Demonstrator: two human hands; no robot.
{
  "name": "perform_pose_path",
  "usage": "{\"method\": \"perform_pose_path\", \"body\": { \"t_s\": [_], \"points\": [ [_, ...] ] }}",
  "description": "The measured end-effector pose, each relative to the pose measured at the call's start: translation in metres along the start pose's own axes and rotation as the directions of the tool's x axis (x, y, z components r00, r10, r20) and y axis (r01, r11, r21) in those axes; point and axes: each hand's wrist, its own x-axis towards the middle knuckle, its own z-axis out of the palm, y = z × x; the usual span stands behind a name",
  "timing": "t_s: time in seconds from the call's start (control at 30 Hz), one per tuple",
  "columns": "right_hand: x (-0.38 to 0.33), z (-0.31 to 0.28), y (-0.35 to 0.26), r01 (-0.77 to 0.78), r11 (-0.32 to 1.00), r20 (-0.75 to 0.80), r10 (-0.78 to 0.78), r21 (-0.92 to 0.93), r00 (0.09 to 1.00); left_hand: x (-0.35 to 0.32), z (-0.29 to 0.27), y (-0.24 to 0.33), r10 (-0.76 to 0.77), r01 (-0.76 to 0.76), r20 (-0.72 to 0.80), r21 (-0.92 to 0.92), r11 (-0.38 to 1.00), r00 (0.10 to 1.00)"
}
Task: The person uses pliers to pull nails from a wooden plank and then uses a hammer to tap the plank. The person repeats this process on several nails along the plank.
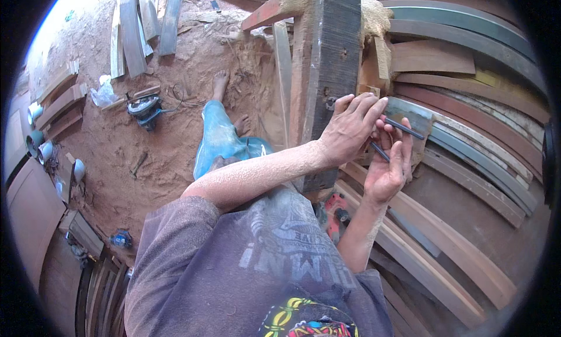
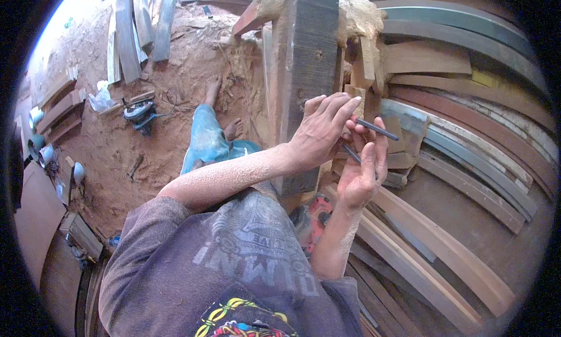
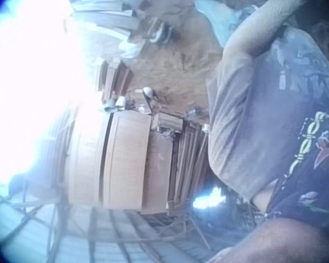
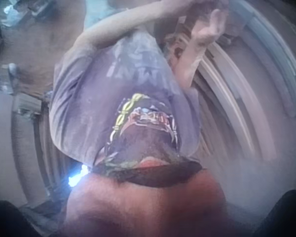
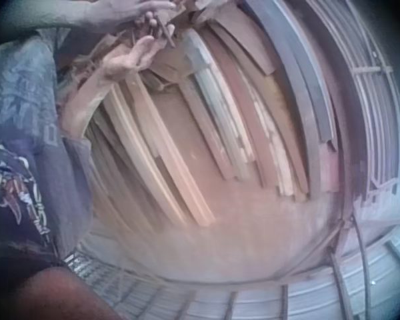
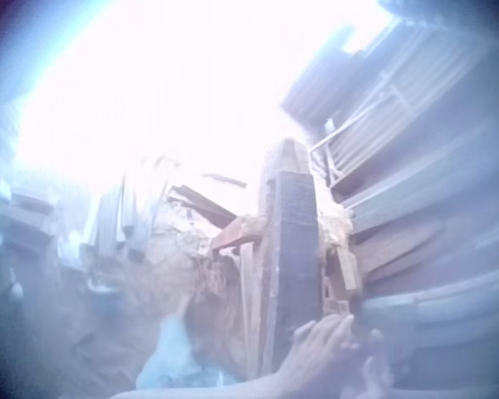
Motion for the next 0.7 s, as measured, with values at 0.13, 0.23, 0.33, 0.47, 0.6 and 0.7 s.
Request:
{"method": "perform_pose_path", "body": {
  "t_s": [0.13,0.23,0.33,0.47,0.6,0.7],
  "points": [
    [0.018,-0.004,0.001,-0.017,0.998,0.057,0.014,0.054,0.998,0.01,-0.007,0.0,-0.02,0.019,-0.038,-0.029,0.999,0.999],
    [0.026,-0.008,0.004,-0.041,0.997,0.08,0.036,0.069,0.996,0.012,-0.006,-0.006,-0.003,0.004,-0.036,0.029,1.0,0.999],
    [0.033,-0.007,0.004,-0.044,0.998,0.095,0.04,0.042,0.995,0.015,-0.002,-0.009,-0.017,0.018,-0.046,0.017,1.0,0.999],
    [0.041,0.002,0.001,-0.046,0.998,0.095,0.049,-0.031,0.994,0.023,-0.008,-0.008,-0.032,0.032,-0.095,-0.002,0.999,0.995],
    [0.047,0.006,0.0,-0.01,0.988,0.042,0.017,-0.157,0.999,0.037,-0.009,-0.01,-0.084,0.082,-0.063,-0.03,0.996,0.994],
    [0.056,0.011,0.002,0.071,0.992,0.04,-0.068,-0.102,0.997,0.039,0.001,-0.018,-0.068,0.066,-0.098,-0.032,0.997,0.993]
  ]
}}
